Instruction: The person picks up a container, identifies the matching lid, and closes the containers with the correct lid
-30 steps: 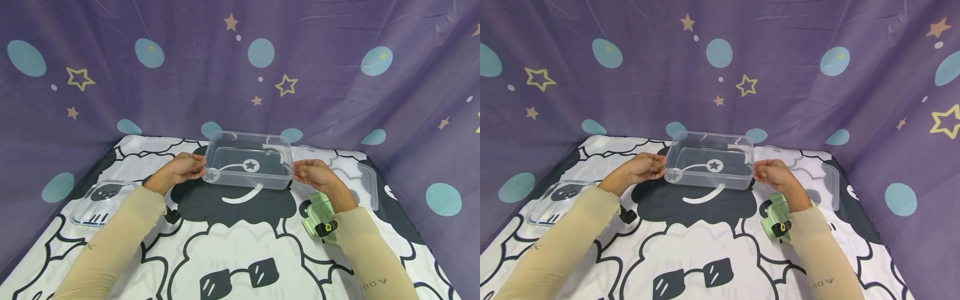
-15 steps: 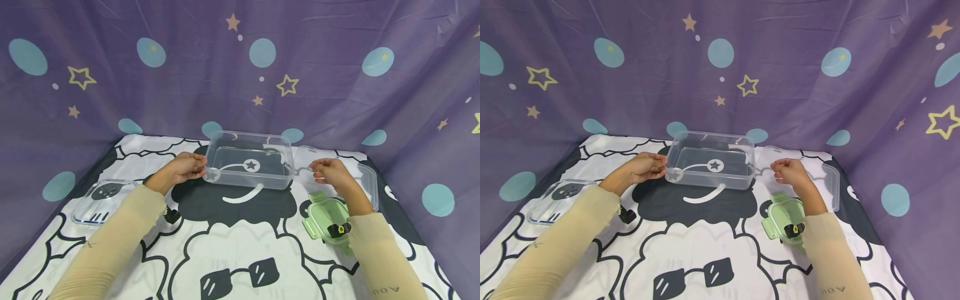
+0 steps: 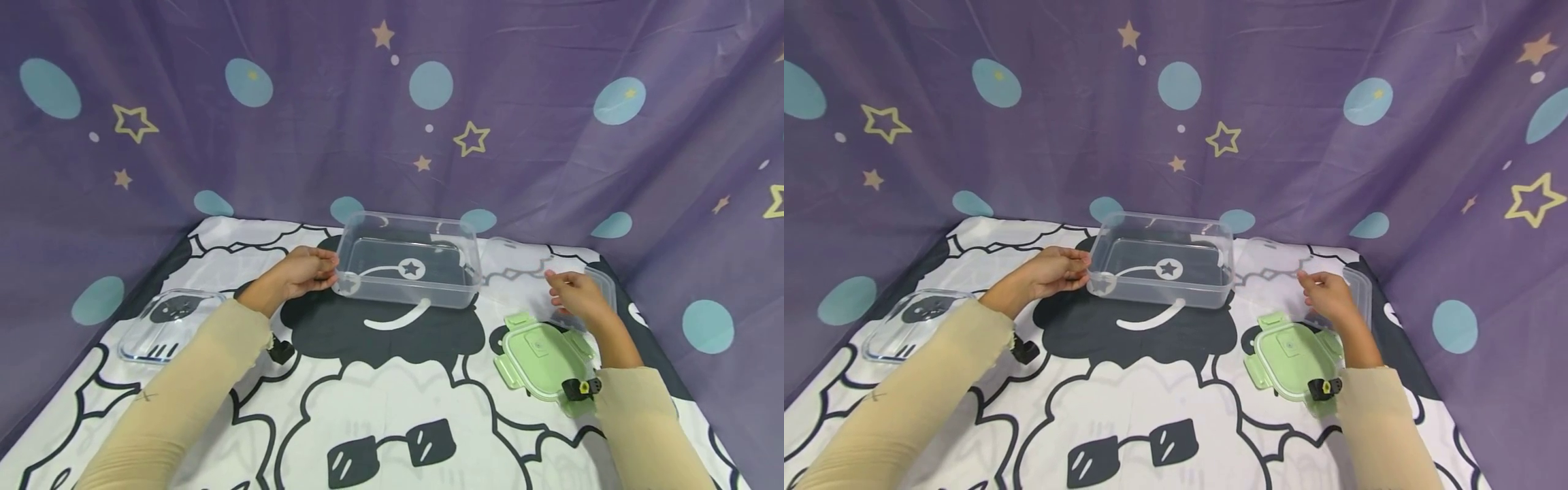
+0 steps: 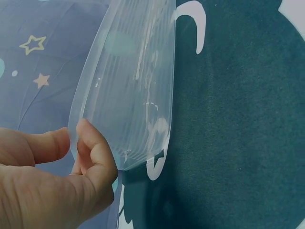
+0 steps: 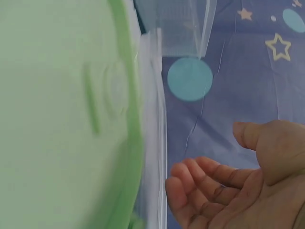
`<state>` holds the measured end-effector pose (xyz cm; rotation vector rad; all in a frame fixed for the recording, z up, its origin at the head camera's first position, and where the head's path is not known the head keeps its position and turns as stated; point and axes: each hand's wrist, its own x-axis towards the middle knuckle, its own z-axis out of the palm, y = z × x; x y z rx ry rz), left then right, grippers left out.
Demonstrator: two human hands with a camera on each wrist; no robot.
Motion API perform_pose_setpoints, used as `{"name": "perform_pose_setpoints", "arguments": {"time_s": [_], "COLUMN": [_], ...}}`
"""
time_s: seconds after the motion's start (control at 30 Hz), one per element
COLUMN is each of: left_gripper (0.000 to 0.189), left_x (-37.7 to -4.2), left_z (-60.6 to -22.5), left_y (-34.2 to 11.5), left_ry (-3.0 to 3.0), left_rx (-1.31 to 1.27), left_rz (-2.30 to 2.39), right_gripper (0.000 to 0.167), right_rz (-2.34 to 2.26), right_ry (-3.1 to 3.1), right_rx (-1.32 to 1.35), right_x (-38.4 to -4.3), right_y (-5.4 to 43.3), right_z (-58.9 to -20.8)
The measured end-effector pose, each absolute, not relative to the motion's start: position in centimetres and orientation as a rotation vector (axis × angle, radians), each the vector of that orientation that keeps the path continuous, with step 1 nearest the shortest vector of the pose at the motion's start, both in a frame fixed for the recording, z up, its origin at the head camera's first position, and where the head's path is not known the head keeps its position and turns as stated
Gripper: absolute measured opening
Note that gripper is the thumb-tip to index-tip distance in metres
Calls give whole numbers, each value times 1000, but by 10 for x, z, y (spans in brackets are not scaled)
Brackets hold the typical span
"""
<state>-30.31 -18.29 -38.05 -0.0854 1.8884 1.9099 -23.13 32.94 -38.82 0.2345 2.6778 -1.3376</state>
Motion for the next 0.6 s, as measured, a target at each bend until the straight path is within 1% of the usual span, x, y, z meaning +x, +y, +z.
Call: {"name": "perform_pose_setpoints", "arguments": {"time_s": [0.1,0.23,0.47,0.6], "left_gripper": [10,12,25,19], "left_x": [-304,-305,-306,-306], "left_z": [-381,-381,-384,-385], "left_y": [-182,-183,-184,-184], "left_ry": [1881,1878,1879,1883], "left_rx": [-83,-87,-85,-91], "left_rz": [1921,1930,1930,1930], "right_gripper": [91,90,80,77], "right_rz": [-1280,-1206,-939,-886], "right_ry": [2696,2762,2935,2973], "right_rx": [243,313,372,403], "right_x": [-224,-216,-203,-198], "right_y": [342,359,386,399], "right_z": [-390,-396,-405,-408]}}
